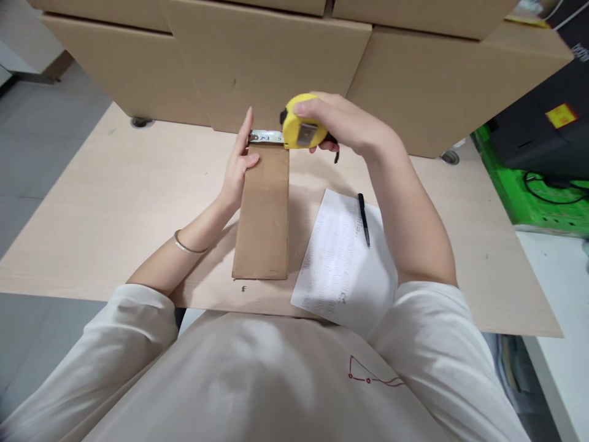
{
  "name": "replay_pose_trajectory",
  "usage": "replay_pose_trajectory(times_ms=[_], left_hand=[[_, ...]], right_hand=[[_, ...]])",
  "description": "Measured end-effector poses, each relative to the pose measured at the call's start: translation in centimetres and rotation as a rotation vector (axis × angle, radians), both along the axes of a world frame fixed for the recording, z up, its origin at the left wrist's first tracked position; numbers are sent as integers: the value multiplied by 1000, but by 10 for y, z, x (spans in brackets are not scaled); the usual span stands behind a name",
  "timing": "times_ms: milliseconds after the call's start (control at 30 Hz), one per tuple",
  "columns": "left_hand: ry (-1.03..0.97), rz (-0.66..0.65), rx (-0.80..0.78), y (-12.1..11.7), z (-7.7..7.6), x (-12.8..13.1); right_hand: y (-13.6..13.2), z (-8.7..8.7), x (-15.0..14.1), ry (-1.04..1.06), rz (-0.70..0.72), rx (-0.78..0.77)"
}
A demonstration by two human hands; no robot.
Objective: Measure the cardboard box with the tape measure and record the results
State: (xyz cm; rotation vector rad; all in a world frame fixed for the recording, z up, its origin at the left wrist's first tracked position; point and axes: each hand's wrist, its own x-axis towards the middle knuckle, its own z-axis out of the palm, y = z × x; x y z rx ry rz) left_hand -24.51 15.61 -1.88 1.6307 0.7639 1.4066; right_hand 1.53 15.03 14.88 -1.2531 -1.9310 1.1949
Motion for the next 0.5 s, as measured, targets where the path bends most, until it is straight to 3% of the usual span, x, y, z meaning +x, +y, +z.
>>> replay_pose_trajectory(times_ms=[267,500], left_hand=[[-16,33,56,2,-12,-2],[-5,62,79,11,-20,-3]], right_hand=[[0,-21,7,109,-23,18],[2,-15,9,87,16,-18]])
